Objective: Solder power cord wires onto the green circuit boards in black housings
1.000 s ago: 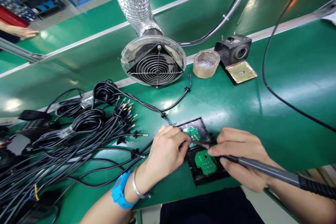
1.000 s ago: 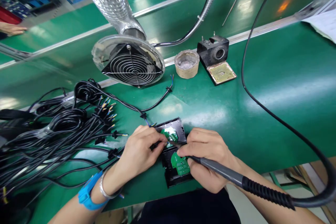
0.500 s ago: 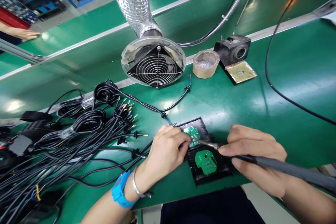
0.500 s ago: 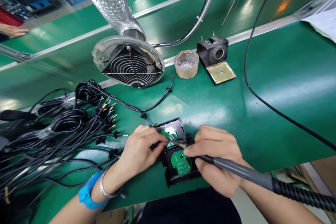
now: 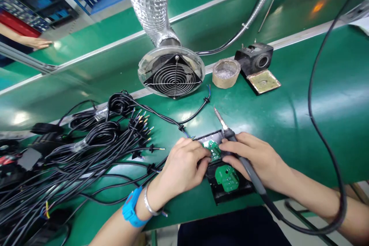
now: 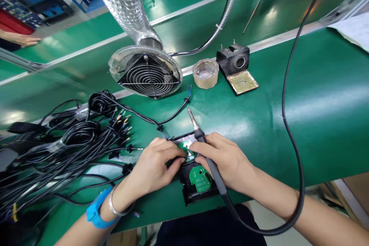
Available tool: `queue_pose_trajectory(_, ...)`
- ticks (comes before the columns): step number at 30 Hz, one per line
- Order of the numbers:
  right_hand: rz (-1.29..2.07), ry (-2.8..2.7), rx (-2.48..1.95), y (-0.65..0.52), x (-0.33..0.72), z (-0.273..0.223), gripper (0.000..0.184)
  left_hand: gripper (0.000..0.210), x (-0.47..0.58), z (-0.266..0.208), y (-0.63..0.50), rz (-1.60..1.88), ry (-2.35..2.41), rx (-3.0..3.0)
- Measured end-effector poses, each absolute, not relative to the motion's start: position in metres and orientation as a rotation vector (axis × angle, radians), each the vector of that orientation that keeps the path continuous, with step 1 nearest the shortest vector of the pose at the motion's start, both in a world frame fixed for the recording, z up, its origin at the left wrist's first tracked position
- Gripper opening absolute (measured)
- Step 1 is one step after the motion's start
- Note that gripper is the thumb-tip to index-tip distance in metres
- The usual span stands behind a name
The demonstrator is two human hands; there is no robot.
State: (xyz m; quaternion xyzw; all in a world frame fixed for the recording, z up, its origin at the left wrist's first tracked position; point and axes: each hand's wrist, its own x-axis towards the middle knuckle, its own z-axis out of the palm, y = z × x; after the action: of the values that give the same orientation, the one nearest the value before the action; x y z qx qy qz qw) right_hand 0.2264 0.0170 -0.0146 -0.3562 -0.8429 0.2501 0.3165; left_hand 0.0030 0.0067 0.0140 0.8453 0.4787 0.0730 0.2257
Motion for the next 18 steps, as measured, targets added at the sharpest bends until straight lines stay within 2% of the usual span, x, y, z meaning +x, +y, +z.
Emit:
queue_pose_trajectory(11, 0.708, -2.279, -1.027, 0.013, 0.226, -0.016, 0.022, 0.025, 0.010, 0.021, -0.017, 0.271, 1.261, 2.393)
queue_pose_trajectory(18, 0.701, -2.252, -0.956, 0.016, 0.226, -0.021, 0.026, 0.023, 0.005, 0.012, -0.017, 0.264, 1.263, 2.370)
